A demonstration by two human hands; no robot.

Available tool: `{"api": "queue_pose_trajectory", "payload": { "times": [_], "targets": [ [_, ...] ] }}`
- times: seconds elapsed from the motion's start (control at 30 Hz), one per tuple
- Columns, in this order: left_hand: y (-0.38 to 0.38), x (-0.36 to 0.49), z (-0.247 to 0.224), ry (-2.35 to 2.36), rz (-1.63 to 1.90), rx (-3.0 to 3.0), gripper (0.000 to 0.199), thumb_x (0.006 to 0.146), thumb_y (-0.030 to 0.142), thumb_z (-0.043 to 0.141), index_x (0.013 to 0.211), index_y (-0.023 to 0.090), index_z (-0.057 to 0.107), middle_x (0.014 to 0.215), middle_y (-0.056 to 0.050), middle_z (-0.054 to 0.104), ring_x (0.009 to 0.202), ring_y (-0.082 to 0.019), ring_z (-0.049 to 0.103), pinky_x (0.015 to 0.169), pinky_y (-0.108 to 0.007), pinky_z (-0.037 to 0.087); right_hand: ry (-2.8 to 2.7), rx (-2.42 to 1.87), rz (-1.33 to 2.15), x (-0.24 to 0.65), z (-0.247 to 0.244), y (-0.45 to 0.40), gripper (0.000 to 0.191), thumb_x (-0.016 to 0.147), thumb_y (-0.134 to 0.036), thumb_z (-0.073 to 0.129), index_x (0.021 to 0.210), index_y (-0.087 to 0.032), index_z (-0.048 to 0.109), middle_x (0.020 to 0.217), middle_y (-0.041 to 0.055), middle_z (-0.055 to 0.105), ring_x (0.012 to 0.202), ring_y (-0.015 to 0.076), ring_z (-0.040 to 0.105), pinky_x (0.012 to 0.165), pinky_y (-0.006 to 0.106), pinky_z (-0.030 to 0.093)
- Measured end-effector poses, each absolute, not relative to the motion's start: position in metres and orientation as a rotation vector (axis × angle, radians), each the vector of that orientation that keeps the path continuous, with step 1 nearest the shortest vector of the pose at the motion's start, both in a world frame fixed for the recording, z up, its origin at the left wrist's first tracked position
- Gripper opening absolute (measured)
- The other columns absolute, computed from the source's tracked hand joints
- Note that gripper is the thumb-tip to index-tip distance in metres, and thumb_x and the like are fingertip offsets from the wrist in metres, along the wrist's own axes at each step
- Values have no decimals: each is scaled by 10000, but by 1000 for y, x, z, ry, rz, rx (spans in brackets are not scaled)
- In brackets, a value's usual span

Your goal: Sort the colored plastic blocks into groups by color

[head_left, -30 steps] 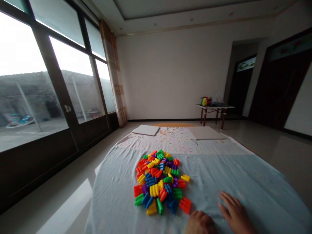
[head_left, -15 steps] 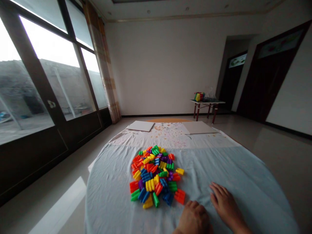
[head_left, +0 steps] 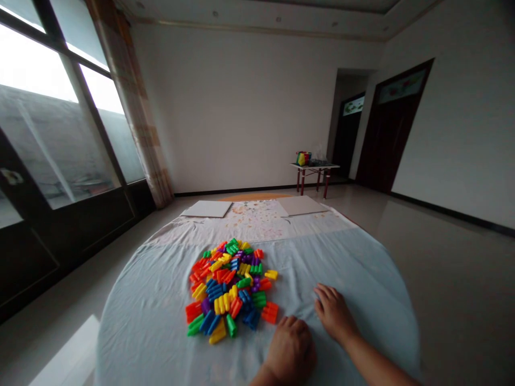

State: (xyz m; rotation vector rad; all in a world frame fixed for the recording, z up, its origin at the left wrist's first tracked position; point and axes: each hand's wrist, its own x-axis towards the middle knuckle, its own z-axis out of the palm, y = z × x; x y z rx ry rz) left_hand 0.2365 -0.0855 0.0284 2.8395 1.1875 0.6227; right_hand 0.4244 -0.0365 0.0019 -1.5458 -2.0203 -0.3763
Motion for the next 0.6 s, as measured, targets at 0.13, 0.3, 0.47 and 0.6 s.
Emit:
{"api": "queue_pose_trajectory", "payload": {
  "times": [0.13, 0.3, 0.47, 0.6],
  "targets": [
    [-90, 234, 36, 1180, 590, 2807, 106, 770, 266, 508, 767, 185, 576, 784, -23, 607, 757, -159, 517, 700, -295, 393, -2014, -1553, -341, 423, 7, -38, 278, 818, -181, 446, 1029, -135, 621, 1062, 122, 636, 1025, 235, 542, 901, 369, 397],
    [-91, 234, 43, 1175, 543, 2787, 136, 796, 246, 461, 773, 185, 581, 794, -31, 608, 773, -159, 517, 711, -295, 401, -1994, -1546, -306, 423, 10, -38, 266, 809, -181, 457, 1009, -145, 628, 1050, 121, 640, 1017, 235, 542, 892, 360, 391],
    [-101, 231, 52, 1165, 526, 2756, 129, 796, 216, 459, 824, 185, 581, 872, -36, 619, 813, -149, 526, 764, -285, 414, -2007, -1557, -287, 423, 15, -39, 265, 811, -180, 458, 1012, -150, 628, 1053, 121, 638, 1017, 239, 540, 889, 358, 390],
    [-112, 228, 62, 1106, 507, 2750, 91, 780, 231, 499, 815, 199, 577, 890, -11, 630, 840, -134, 541, 791, -260, 415, -2016, -1557, -285, 424, 14, -39, 267, 819, -183, 453, 1019, -138, 624, 1057, 131, 634, 1022, 248, 536, 896, 372, 388]
  ]
}}
